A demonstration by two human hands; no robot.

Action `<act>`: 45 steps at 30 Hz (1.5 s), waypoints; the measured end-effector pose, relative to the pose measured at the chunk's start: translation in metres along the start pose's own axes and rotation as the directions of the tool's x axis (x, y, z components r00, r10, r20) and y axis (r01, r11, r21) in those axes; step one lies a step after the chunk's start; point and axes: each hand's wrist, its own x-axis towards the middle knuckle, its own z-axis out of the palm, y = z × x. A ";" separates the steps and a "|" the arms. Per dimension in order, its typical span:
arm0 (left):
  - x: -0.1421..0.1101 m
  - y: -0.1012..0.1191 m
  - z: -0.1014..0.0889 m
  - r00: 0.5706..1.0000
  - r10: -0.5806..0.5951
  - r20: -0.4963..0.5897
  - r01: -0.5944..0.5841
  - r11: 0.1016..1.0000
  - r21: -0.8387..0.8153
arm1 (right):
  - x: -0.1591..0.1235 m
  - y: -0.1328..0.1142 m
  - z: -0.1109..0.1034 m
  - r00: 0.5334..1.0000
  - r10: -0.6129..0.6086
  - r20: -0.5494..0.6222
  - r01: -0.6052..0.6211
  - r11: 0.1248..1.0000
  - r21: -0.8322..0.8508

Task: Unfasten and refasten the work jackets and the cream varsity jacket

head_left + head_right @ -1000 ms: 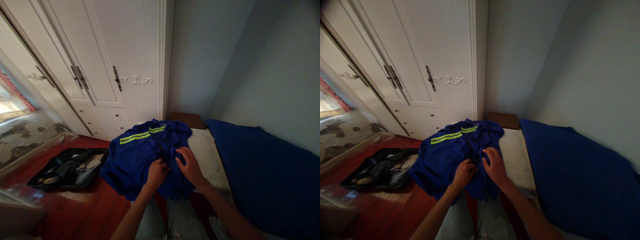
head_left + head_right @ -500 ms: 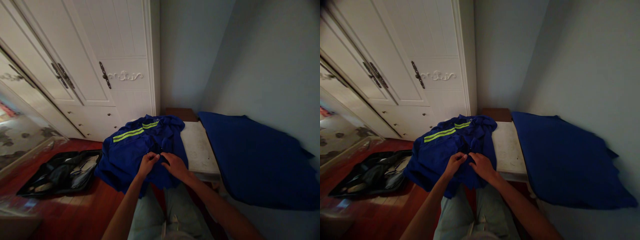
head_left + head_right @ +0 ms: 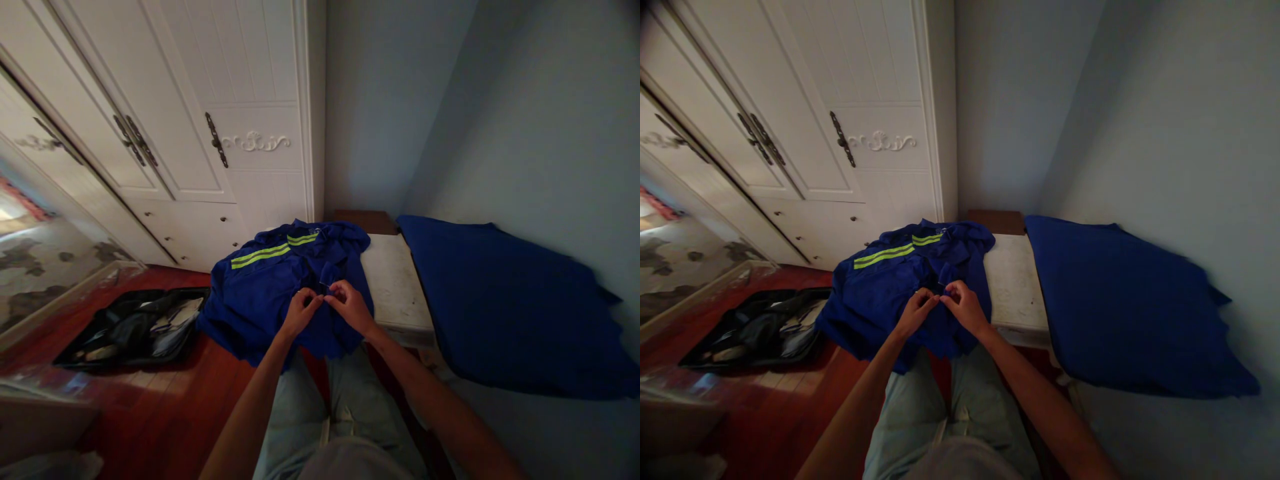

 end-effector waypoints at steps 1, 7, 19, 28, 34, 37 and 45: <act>-0.001 0.002 -0.001 1.000 0.012 0.012 -0.013 1.000 0.014 | 0.000 0.001 -0.002 1.000 0.007 0.009 -0.007 1.000 0.013; -0.010 0.023 -0.003 0.973 0.217 0.079 -0.228 0.857 0.461 | 0.000 -0.007 -0.016 0.989 -0.040 0.144 0.050 0.996 -0.068; -0.010 0.029 0.012 0.965 0.250 0.074 -0.257 0.862 0.437 | -0.002 -0.012 -0.028 0.971 -0.146 0.191 0.153 0.988 -0.025; -0.012 0.035 0.030 0.955 0.287 0.072 -0.290 0.860 0.421 | -0.006 0.001 -0.028 0.988 -0.142 0.058 0.153 0.933 -0.327; -0.015 0.041 0.036 0.943 0.315 0.108 -0.311 0.719 0.622 | -0.007 0.004 -0.026 0.981 -0.171 0.086 0.189 0.796 -0.575; -0.014 0.039 0.035 0.936 0.329 0.120 -0.330 0.712 0.619 | -0.005 0.006 -0.022 0.983 -0.161 0.085 0.178 0.746 -0.642; -0.012 0.021 0.036 0.972 0.236 -0.006 -0.220 0.914 0.342 | 0.003 -0.005 -0.026 0.990 -0.026 0.138 0.107 0.779 -0.618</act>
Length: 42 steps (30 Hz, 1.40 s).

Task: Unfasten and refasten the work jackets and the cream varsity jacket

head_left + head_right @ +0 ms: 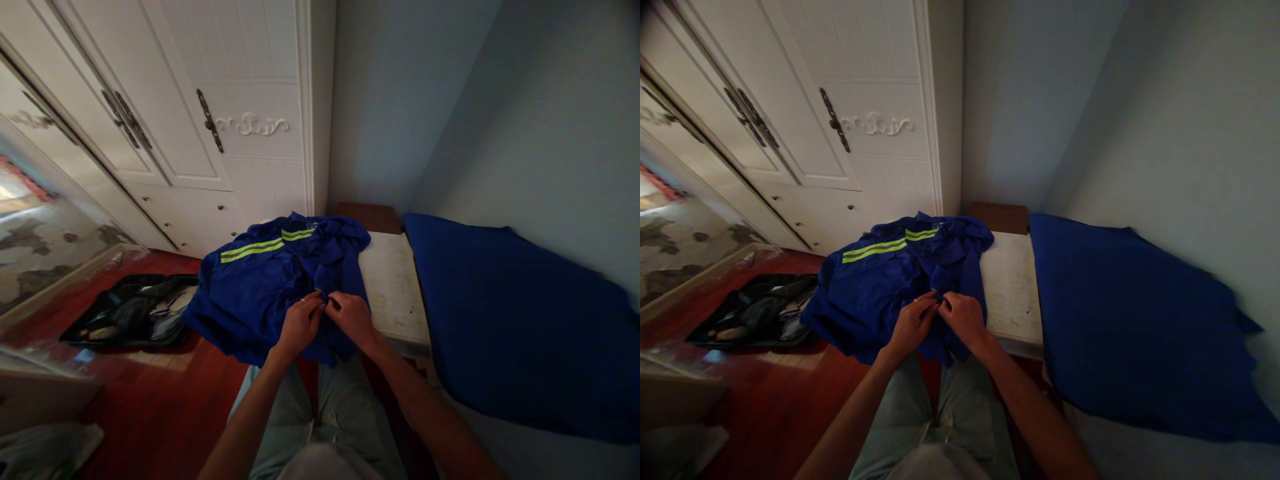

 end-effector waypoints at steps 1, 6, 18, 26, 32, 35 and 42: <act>0.000 -0.003 0.000 0.999 -0.047 -0.004 0.046 0.995 -0.086 | 0.001 0.000 -0.005 0.999 -0.005 0.032 0.004 0.999 0.050; 0.002 -0.015 -0.005 0.980 -0.195 0.041 0.195 0.894 -0.403 | 0.004 0.001 -0.024 0.969 -0.160 0.186 0.094 0.942 0.323; -0.010 0.006 -0.017 0.988 -0.114 0.102 0.139 0.946 -0.292 | 0.012 0.001 -0.010 0.974 -0.118 0.192 -0.026 0.787 0.616; -0.014 -0.007 -0.015 0.992 -0.045 0.119 0.082 0.943 -0.322 | 0.009 -0.007 -0.013 0.965 -0.185 0.183 0.050 0.823 0.566; -0.015 0.002 -0.016 0.993 -0.058 0.107 0.092 0.932 -0.350 | 0.009 -0.009 -0.005 0.996 -0.076 0.035 0.057 0.920 0.388; -0.021 0.011 -0.025 0.995 -0.060 0.085 0.092 0.893 -0.441 | 0.013 0.001 0.000 0.990 0.112 -0.088 -0.062 0.893 0.447; -0.069 -0.004 -0.057 0.855 -0.443 -0.269 0.191 0.751 -0.632 | 0.032 0.052 -0.028 0.701 0.707 -0.098 -0.110 0.242 0.964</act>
